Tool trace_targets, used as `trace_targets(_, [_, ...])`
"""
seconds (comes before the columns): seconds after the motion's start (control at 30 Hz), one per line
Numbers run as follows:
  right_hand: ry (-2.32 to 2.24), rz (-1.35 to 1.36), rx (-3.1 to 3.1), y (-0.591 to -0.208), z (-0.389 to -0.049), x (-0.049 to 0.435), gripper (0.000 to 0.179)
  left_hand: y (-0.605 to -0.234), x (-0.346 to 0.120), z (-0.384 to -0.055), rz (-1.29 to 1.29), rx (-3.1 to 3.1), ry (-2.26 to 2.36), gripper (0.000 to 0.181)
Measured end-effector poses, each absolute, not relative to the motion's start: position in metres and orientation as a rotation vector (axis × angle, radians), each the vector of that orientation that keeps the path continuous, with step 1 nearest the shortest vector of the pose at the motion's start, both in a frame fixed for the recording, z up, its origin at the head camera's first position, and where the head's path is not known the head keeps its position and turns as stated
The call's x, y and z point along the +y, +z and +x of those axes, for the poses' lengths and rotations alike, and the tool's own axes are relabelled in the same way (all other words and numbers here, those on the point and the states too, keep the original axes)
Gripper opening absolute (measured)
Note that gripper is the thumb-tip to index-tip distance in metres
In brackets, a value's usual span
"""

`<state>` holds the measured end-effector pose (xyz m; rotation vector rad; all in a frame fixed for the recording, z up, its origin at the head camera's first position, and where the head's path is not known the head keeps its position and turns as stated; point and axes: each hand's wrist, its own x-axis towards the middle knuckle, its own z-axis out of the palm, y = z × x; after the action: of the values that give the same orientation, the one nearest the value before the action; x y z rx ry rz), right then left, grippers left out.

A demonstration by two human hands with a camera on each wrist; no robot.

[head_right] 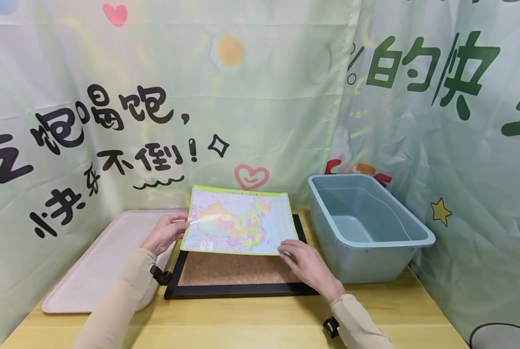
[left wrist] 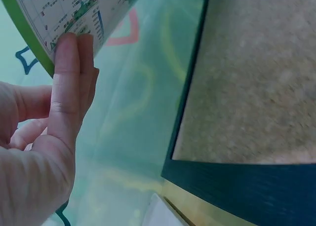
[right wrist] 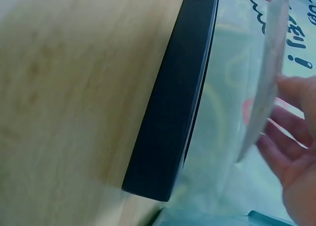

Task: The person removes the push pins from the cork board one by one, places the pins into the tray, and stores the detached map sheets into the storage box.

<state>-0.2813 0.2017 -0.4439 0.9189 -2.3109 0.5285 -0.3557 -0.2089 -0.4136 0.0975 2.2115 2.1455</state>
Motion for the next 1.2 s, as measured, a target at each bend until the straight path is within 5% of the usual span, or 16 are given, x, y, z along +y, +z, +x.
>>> trace_targets(0.37, [0.52, 0.841, -2.044, -0.425, -0.281, 0.206, 0.027, -0.409, -0.198, -0.363, 0.065, 2.055, 2.311, 0.037])
trace_targets(0.83, [0.574, 0.761, -1.878, -0.398, -0.275, 0.219, 0.014, -0.391, -0.167, -0.367, 0.132, 1.959, 2.397, 0.035])
trace_targets(1.07, [0.571, 0.663, -1.892, -0.382, -0.267, 0.229, 0.047, -0.38, -0.147, -0.367, 0.102, 1.888, 2.425, 0.035])
trace_targets(1.2, [0.556, 0.601, -1.927, -0.372, -0.264, 0.238, 0.026, -0.376, -0.135, -0.368, 0.082, 1.87, 2.433, 0.034])
